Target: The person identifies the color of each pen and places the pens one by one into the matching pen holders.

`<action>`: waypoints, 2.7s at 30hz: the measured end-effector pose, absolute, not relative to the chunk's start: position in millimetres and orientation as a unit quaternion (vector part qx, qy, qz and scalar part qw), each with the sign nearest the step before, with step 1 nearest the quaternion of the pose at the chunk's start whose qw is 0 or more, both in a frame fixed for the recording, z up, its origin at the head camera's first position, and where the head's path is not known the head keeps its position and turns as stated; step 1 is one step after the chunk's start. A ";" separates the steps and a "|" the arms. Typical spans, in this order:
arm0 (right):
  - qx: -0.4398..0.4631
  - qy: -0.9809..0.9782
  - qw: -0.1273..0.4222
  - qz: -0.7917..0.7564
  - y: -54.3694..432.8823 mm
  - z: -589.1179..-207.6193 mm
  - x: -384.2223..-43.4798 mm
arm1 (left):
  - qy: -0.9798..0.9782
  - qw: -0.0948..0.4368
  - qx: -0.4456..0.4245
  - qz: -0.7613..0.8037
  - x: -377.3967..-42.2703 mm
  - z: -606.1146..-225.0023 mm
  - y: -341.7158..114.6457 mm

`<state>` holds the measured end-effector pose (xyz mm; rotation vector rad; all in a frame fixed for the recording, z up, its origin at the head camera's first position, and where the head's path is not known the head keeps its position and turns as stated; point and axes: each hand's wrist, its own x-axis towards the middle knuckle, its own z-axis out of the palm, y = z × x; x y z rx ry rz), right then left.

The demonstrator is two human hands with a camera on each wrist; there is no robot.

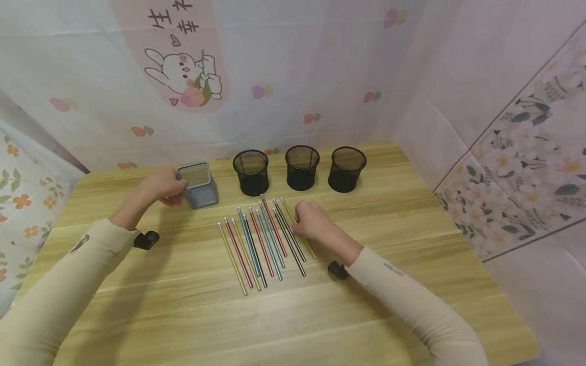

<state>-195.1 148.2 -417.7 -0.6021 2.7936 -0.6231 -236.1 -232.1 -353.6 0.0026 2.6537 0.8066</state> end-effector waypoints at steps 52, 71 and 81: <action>-0.242 0.910 0.092 -0.324 178.6 -384.7 -183.0 | 0.940 0.238 -0.010 0.243 -237.4 -352.6 -225.1; -0.278 0.895 0.037 -0.345 182.2 -381.5 -187.1 | 0.950 0.220 -0.012 0.221 -236.6 -353.6 -225.1; -0.290 0.886 0.031 -0.360 180.6 -378.1 -191.5 | 0.949 0.219 -0.002 0.227 -234.0 -354.9 -230.6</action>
